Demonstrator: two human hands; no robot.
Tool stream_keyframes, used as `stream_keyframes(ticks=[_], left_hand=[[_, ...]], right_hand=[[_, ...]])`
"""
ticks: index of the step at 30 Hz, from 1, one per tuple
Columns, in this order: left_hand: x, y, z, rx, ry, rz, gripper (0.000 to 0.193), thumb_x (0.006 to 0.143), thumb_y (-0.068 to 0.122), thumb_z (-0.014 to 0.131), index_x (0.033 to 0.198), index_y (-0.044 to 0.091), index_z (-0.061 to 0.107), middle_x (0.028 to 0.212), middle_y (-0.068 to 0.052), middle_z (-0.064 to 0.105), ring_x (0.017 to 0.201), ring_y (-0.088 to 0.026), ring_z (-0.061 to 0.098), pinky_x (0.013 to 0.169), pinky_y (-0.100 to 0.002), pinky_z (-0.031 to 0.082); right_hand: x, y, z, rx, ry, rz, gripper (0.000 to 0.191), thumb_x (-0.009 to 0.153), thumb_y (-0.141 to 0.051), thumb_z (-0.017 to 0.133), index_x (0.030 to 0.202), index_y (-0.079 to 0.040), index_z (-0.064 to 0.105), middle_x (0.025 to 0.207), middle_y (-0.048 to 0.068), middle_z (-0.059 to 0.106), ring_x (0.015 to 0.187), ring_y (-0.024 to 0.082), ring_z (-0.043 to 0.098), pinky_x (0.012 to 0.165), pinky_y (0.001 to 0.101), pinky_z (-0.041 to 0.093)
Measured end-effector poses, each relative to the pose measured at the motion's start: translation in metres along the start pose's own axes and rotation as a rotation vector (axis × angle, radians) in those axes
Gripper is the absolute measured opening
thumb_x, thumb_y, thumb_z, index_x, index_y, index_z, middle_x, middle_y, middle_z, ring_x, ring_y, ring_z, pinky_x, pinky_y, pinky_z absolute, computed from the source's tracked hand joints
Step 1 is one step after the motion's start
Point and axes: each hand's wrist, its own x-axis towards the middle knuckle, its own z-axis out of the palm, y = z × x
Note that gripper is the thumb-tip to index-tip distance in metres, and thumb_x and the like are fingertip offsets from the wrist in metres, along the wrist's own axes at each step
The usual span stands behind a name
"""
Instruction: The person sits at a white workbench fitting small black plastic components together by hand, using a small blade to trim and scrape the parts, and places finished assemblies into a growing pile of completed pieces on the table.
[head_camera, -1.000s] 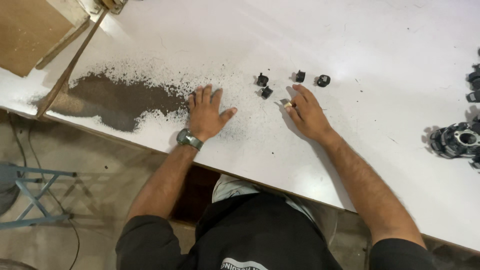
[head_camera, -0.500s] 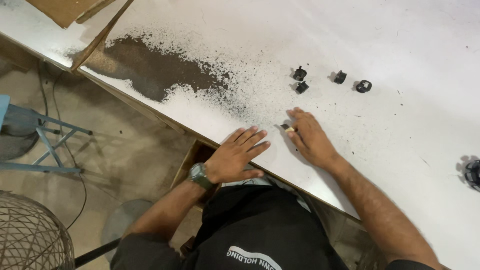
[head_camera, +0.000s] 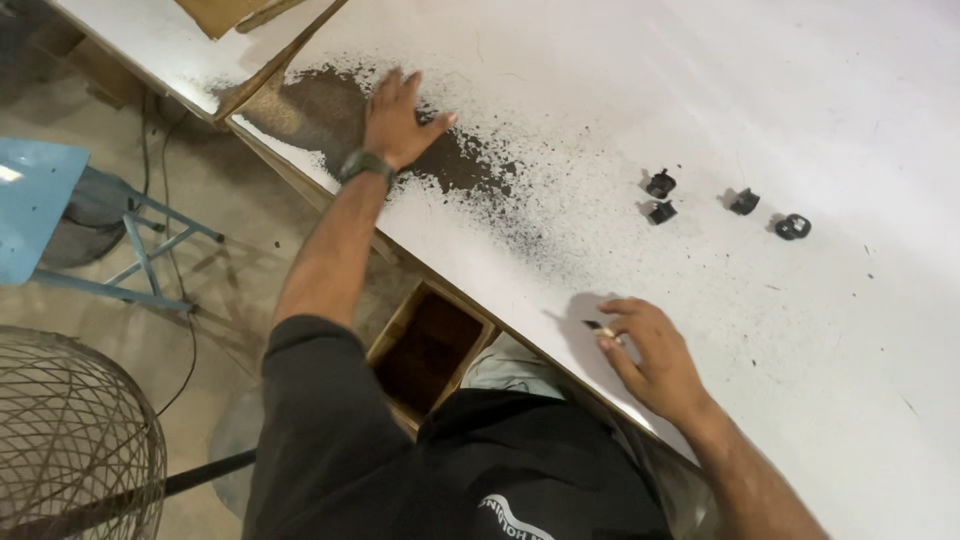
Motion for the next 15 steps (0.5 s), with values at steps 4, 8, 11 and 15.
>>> stream_keyframes(ticks=[4, 8, 11, 15], left_hand=[[0.051, 0.054, 0.005, -0.012, -0.070, -0.006, 0.096, 0.094, 0.077, 0.048, 0.164, 0.016, 0.021, 0.171, -0.021, 0.007, 0.158, -0.037, 0.006, 0.126, -0.055, 0.005], [0.065, 0.094, 0.022, 0.184, -0.209, 0.190, 0.080, 0.098, 0.071, 0.038, 0.164, 0.026, 0.025, 0.173, -0.013, 0.008, 0.159, -0.032, 0.007, 0.129, -0.052, 0.008], [0.054, 0.098, 0.041, 0.207, -0.248, 0.325, 0.070, 0.104, 0.063, 0.032, 0.164, 0.027, 0.026, 0.173, -0.010, 0.008, 0.160, -0.031, 0.007, 0.128, -0.053, 0.009], [0.011, 0.081, 0.062, 0.215, -0.182, 0.473, 0.074, 0.104, 0.064, 0.030, 0.162, 0.017, 0.029, 0.171, -0.014, 0.015, 0.157, -0.034, 0.012, 0.126, -0.054, 0.012]], right_hand=[[0.002, 0.022, -0.004, -0.067, 0.187, 0.126, 0.013, 0.091, -0.013, 0.071, 0.095, -0.007, 0.061, 0.121, 0.010, 0.068, 0.120, 0.029, 0.064, 0.099, 0.0429, 0.052], [0.006, 0.029, 0.005, -0.159, 0.230, 0.014, 0.015, 0.090, -0.013, 0.073, 0.097, -0.006, 0.062, 0.119, 0.010, 0.067, 0.125, 0.031, 0.060, 0.101, 0.0430, 0.050], [0.003, 0.029, 0.005, -0.097, 0.187, 0.136, 0.013, 0.090, -0.013, 0.073, 0.095, -0.007, 0.063, 0.122, 0.013, 0.065, 0.124, 0.032, 0.057, 0.095, 0.0412, 0.052], [-0.005, 0.027, 0.000, -0.106, 0.263, 0.118, 0.015, 0.091, -0.012, 0.073, 0.097, -0.006, 0.062, 0.123, 0.013, 0.065, 0.120, 0.030, 0.059, 0.096, 0.0419, 0.052]])
